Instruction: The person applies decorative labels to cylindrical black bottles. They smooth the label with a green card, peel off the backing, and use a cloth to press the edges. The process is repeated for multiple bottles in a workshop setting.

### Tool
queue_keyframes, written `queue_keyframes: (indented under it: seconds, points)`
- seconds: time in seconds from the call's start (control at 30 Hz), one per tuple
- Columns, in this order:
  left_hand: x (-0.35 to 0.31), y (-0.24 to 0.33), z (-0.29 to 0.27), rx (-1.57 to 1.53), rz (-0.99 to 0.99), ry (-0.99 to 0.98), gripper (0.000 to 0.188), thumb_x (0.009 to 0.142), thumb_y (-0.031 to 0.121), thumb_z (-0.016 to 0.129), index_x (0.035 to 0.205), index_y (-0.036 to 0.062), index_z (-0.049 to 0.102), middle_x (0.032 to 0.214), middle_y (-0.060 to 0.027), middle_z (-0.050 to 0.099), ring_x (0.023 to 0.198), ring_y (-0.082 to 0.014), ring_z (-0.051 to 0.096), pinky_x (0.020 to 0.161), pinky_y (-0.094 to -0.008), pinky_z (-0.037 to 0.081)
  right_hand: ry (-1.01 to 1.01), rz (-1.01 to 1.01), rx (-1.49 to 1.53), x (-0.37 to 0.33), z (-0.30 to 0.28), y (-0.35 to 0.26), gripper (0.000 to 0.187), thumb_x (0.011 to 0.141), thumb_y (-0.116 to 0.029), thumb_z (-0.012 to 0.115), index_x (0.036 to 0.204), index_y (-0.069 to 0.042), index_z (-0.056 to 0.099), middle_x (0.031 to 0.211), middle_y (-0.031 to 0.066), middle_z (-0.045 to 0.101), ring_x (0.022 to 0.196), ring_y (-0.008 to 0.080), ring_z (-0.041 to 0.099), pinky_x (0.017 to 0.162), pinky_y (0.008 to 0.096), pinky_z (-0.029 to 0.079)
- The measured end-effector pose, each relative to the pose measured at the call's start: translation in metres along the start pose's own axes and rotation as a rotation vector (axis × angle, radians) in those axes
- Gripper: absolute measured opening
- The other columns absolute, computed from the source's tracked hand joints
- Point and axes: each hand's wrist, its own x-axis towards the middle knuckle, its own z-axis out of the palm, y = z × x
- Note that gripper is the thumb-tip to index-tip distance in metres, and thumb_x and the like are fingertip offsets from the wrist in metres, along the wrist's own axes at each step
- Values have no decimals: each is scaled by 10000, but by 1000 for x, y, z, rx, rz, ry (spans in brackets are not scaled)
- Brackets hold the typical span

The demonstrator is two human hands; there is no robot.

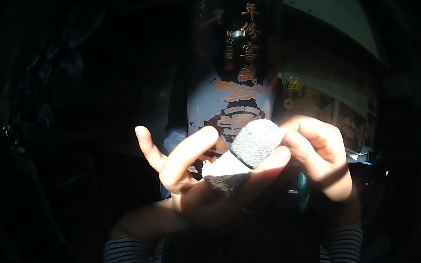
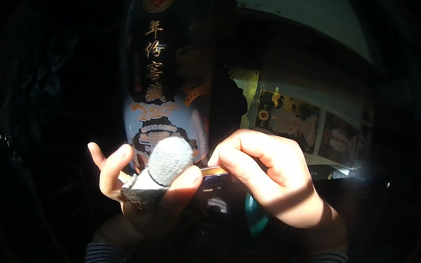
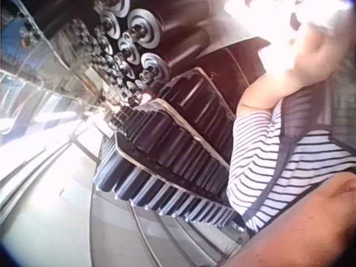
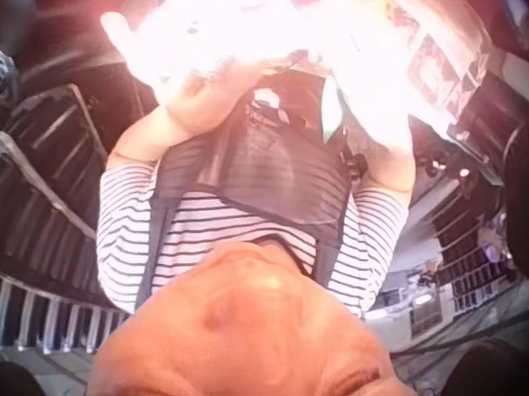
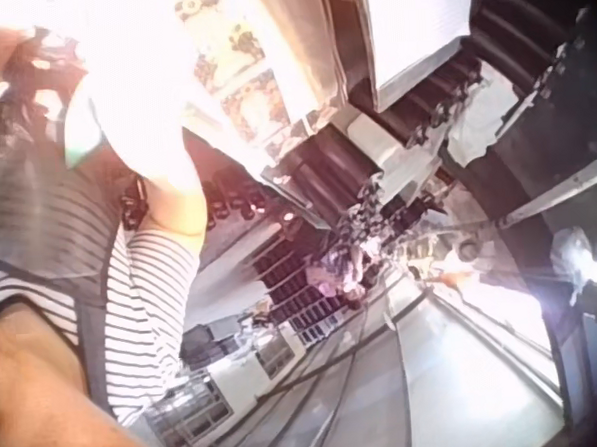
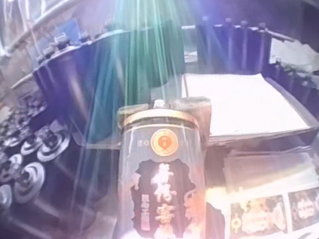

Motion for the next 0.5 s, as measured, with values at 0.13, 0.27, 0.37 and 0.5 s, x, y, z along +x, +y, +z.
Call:
queue_keyframes:
  seconds: [0.13,0.27,0.37,0.5]
  points:
    - [4,-15,0,-488,-425,-80,834,816,476,576,1395,-14,230,1298,-202,431,1139,-297,496,912,-469,379,-89,-124,-27,1,3,5,97,782,-72,694,776,-26,609,656,-24,566,571,2,471,518,154,359]
    - [-44,-18,4,-463,-286,-104,706,918,420,454,1355,-96,252,1248,-233,485,1211,-404,412,1011,-671,66,-114,-163,-116,5,6,8,103,774,-77,704,749,-36,613,648,-35,551,537,4,419,490,153,322]
    - [-56,-10,-1,-305,-248,-25,616,880,424,527,1373,157,273,1222,-170,472,1158,-333,433,979,-718,73,-111,-127,-72,6,10,9,116,729,-37,717,730,-22,602,688,2,599,592,36,512,536,162,390]
    - [-44,8,4,-62,-264,81,622,807,546,564,1356,366,331,1226,-21,419,1114,-124,434,963,-744,131,-102,-37,-112,6,13,1,118,723,-55,726,756,-11,621,691,25,610,616,58,541,562,180,414]
